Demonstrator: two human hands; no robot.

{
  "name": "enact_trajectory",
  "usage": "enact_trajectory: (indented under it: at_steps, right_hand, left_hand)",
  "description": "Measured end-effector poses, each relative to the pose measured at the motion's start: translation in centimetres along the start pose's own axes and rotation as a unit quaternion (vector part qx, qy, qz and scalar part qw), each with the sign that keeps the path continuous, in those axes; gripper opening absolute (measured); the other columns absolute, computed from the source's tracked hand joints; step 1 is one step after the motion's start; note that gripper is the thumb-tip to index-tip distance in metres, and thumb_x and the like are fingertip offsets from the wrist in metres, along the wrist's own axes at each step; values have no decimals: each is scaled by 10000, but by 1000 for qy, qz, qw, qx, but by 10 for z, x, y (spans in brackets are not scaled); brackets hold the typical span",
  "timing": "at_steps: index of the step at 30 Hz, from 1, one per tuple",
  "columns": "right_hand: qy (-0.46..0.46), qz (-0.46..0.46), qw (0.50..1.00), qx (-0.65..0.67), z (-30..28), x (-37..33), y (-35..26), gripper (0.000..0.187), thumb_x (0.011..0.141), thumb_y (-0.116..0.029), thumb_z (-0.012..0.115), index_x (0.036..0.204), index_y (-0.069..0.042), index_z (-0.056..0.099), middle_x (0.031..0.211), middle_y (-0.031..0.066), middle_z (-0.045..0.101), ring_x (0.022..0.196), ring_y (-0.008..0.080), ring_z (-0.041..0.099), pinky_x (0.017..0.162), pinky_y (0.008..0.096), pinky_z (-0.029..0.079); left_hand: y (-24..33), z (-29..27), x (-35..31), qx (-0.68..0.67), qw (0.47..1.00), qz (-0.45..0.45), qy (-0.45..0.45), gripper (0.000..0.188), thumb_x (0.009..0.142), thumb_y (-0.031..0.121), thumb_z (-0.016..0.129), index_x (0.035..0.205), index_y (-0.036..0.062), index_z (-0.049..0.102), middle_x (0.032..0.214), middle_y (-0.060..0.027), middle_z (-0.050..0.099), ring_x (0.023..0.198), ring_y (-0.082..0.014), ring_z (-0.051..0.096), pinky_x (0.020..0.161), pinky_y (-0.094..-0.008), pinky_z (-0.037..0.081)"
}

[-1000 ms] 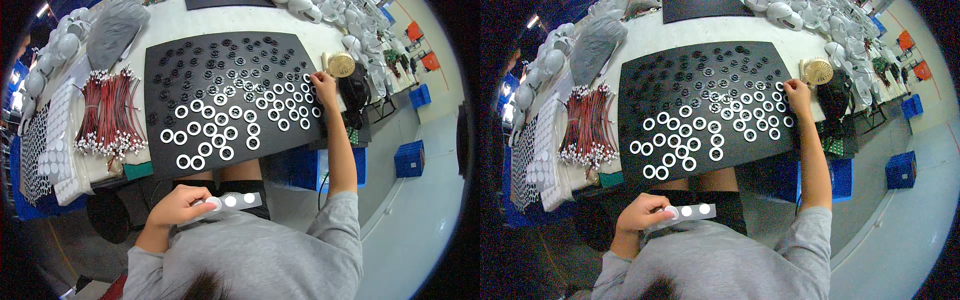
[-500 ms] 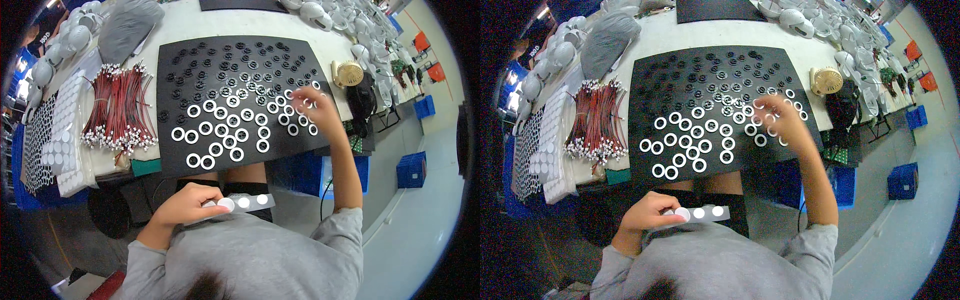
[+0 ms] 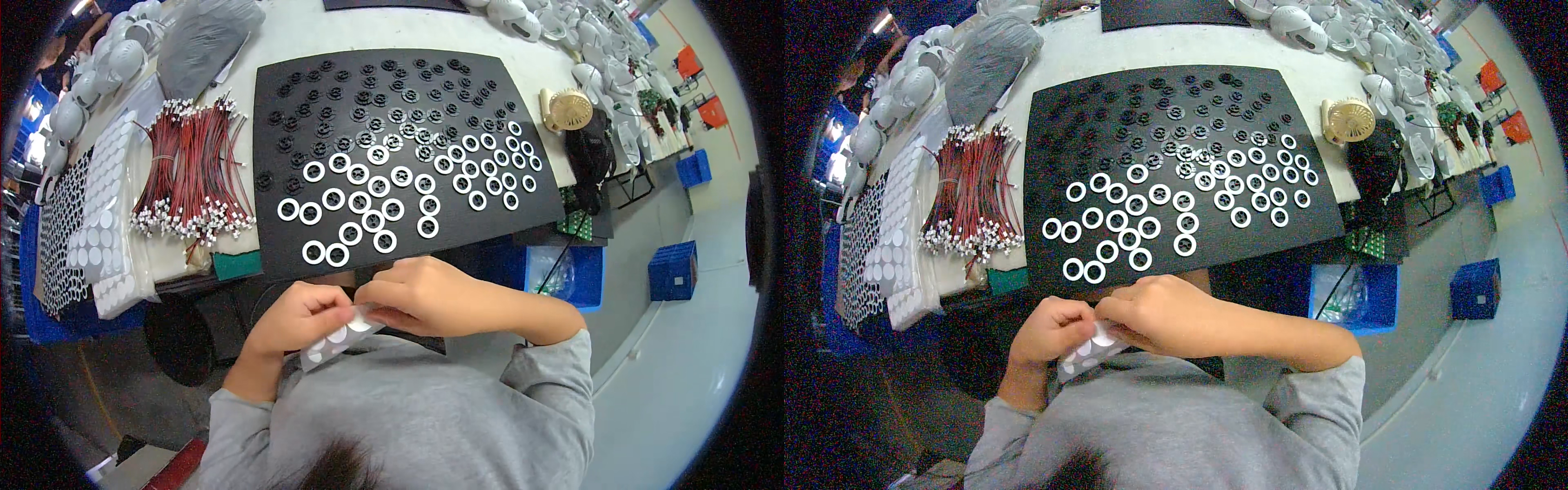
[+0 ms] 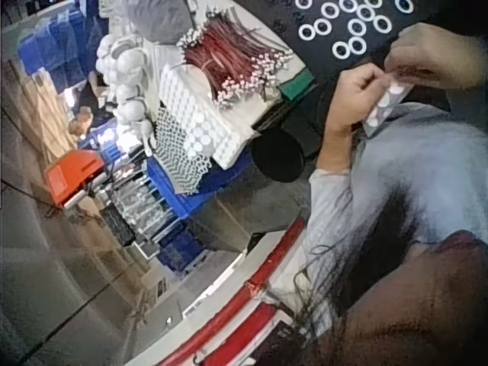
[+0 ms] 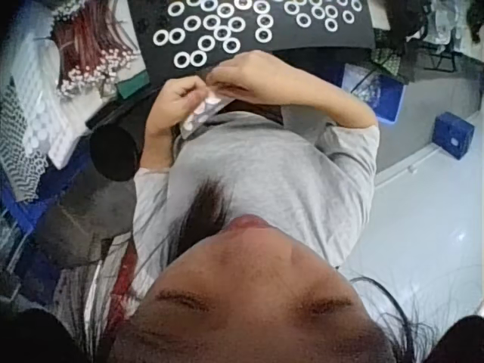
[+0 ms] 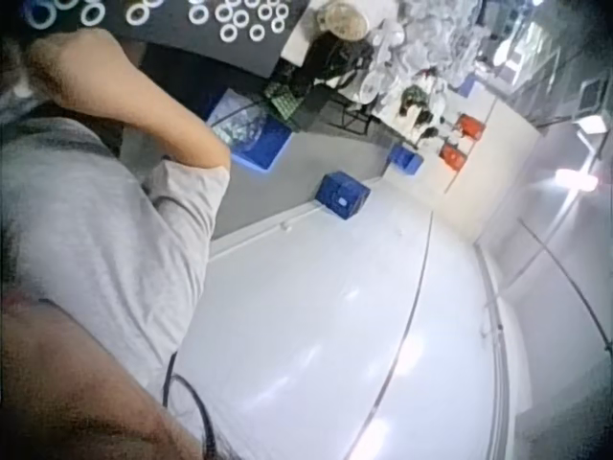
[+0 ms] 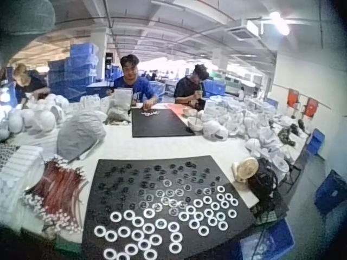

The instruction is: The person repeatedly peels white circular stickers from a sheet and places them onto a black tray with circular indentations. The person handles the sticker sheet and the tray by hand, working continuously across the tray's surface.

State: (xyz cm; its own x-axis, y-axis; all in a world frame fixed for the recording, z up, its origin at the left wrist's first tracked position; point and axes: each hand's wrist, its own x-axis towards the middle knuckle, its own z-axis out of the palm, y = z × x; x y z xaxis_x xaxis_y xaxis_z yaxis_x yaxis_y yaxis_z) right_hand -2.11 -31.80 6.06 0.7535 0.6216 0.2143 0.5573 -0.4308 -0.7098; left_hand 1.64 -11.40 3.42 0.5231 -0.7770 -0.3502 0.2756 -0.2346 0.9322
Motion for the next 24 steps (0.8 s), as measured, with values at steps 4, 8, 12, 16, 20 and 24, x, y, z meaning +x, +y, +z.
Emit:
enact_trajectory:
  at_steps: [4,8,12,16,20,24]
  right_hand:
    - [-12,-24,997,-69,-1,-3,-3,199,654,-96,627,833,-64,548,698,55,518,611,211,516,520,302,396]
    - [42,-80,991,-98,-9,-1,-6,159,644,-90,635,777,-75,549,716,55,499,666,201,507,565,282,387]
    - [114,-74,989,-54,-15,-2,0,120,695,-97,578,812,-83,556,772,67,496,736,219,482,667,334,378]
    - [249,81,964,-48,-56,-3,29,81,688,-62,603,746,-20,567,705,51,519,719,159,506,627,261,380]
    - [278,284,912,-104,-75,-5,107,157,704,-135,606,728,21,603,663,55,539,602,105,501,557,235,388]
    - [279,339,891,-114,-74,0,135,201,684,-174,605,752,14,630,693,126,609,622,217,584,600,289,452]
  left_hand:
    - [-6,2,1,-60,997,19,-45,171,747,155,612,753,-6,552,598,14,514,567,-38,442,498,-189,359]
    - [-3,-5,1,182,975,118,-52,231,746,217,599,731,-8,554,599,-30,536,548,-53,453,486,-214,361]
    - [-6,-11,-4,139,985,86,-48,232,761,218,586,700,-3,554,552,-24,515,510,-49,439,462,-216,349]
    - [-15,-18,-16,95,993,73,3,226,780,205,572,680,4,557,534,-9,508,495,-45,427,452,-214,340]
    - [-18,-18,-17,94,993,70,-5,228,781,205,573,683,0,554,542,-12,510,498,-47,427,452,-216,341]
    - [-17,-14,-14,121,988,96,-9,211,759,205,576,683,9,565,555,-24,542,489,-71,487,453,-218,371]
